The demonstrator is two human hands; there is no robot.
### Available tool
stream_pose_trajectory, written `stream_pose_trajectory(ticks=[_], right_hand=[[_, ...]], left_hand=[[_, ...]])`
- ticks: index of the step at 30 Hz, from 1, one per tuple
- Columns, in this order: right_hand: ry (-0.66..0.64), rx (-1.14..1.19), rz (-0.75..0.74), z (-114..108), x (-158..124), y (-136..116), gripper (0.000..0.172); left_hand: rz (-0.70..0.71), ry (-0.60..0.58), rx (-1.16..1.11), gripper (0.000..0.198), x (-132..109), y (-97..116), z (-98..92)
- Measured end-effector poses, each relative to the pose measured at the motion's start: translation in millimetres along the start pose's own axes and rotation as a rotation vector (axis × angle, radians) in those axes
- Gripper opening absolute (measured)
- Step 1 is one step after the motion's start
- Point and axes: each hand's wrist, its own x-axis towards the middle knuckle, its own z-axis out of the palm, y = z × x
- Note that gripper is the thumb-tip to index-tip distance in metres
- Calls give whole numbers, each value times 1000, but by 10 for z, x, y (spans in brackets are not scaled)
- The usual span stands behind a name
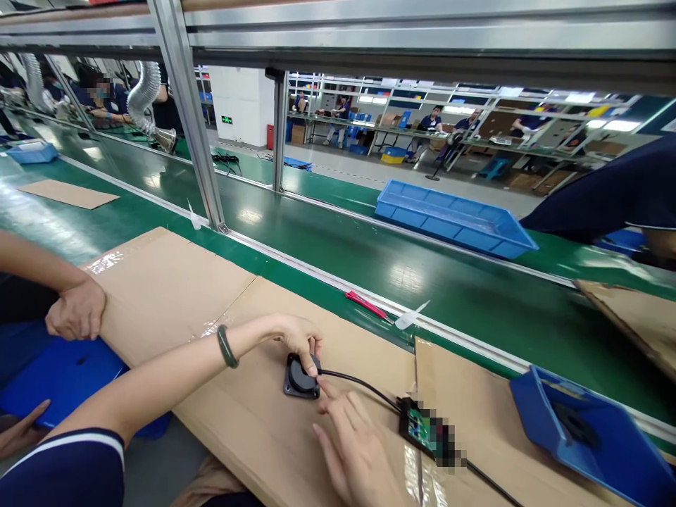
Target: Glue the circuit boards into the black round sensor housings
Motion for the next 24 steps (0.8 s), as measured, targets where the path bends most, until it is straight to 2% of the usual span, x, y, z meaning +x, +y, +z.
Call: stream_pose_trajectory(ticks=[5,10,13,17,20,22,24], right_hand=[[-26,-237,-77,129,23,-40,18],[-15,-266,-90,185,29,-26,19],[-11,-198,-64,163,9,7,20],[-99,-51,-5,53,-76,56,14],[-13,34,33,-6,-177,72,14],[45,65,63,-24,-245,77,14],[52,81,87,-38,-304,86,15]], left_hand=[[25,27,27,47,0,24,-1],[124,121,-22,43,-49,-25,81],[221,250,-75,33,-172,-55,236],[338,574,-104,18,-434,-100,527],[582,812,101,19,-598,-161,708],[757,880,379,21,-644,-218,786],[813,885,619,23,-628,-280,841]])
